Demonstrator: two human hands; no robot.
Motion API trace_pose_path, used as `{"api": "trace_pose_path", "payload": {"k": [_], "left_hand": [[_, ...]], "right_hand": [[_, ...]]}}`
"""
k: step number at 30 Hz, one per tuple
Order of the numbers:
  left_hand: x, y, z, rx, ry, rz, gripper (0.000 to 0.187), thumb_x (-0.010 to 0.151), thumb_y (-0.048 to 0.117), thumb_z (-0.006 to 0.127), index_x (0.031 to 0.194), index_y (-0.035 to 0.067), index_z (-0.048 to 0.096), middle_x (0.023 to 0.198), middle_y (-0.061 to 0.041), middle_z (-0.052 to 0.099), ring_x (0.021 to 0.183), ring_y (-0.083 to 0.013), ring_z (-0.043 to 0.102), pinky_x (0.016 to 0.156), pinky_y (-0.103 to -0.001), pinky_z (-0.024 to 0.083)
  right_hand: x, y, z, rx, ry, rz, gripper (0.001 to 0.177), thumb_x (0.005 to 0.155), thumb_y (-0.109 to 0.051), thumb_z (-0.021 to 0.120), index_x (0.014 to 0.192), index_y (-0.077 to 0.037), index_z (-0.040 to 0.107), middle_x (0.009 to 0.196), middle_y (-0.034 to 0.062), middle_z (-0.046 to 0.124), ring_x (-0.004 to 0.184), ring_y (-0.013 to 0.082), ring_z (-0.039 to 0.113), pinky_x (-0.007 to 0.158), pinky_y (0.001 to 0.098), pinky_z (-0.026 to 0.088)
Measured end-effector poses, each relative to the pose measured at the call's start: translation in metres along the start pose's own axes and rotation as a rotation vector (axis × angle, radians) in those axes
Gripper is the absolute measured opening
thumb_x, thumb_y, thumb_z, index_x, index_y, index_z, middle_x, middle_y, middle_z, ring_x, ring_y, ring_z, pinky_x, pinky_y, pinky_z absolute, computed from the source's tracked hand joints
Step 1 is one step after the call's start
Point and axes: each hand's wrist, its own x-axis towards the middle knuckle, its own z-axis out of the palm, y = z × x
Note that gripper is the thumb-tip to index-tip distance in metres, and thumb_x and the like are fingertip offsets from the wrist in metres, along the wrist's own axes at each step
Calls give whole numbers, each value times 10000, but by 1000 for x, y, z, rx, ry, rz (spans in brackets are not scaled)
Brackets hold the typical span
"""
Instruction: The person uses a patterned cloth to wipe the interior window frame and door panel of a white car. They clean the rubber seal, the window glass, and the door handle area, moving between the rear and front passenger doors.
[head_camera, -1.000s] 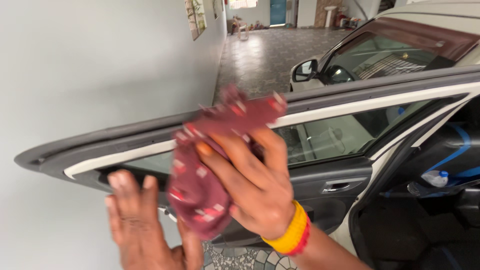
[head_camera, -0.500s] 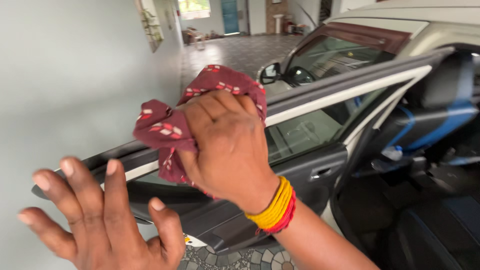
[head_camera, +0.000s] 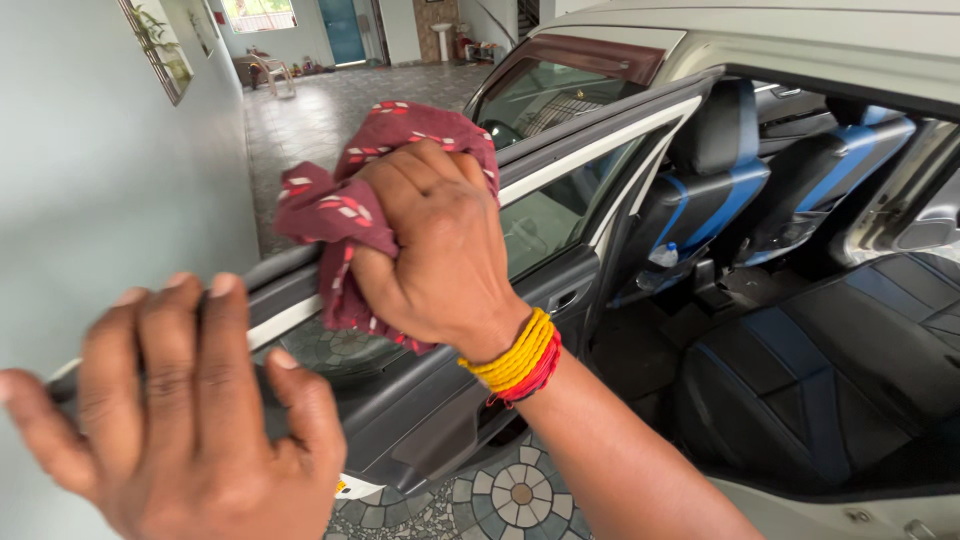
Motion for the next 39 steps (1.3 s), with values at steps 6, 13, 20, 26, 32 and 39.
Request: {"api": "trace_pose_path", "payload": {"k": [6,13,20,26,32,39], "left_hand": [[11,32,-32,-14,28,44,384,929,219,642,1218,15,791,1272,-96,756,1228,-252,644,1170,-484,278],[21,60,-65,-65,17,80,348,829,188,678,1104,33,824,1217,-80,786,1157,-238,673,1016,-446,354],[26,77,-88,-99,-29,121,306,846,156,690,1085,15,818,1229,-78,792,1118,-207,684,924,-403,353],[32,105,-102,-224,100,86,250,844,109,694,1032,-6,811,1131,-85,800,1003,-194,727,837,-373,335],[32,132,-116,-400,101,-30,167,900,6,723,1046,53,788,1128,-43,780,990,-172,714,845,-318,368],[39,167,-132,-620,95,52,339,777,12,713,1099,77,798,1112,-45,769,894,-169,711,710,-339,443]], "right_hand": [[-13,7,-30,30,17,-23,303,794,-144,649,1078,-38,645,1090,104,680,1021,320,628,906,422,457],[-45,1,-73,-65,85,-63,415,885,-132,783,1252,-35,615,1350,99,641,1279,310,589,1070,408,439],[-47,-18,-115,-101,27,-43,424,876,-151,785,1256,-47,627,1369,78,653,1288,278,605,1051,390,424],[-36,-39,-151,-87,-134,-122,392,857,-75,717,1244,-49,659,1336,63,673,1288,268,617,1045,384,434],[-36,-45,-191,-122,-222,-106,414,829,-43,699,1241,-49,656,1317,56,683,1278,267,627,1061,409,457],[-44,-40,-238,-175,-260,-68,315,855,-58,688,1168,-42,649,1263,69,688,1214,283,626,1004,416,462]]}}
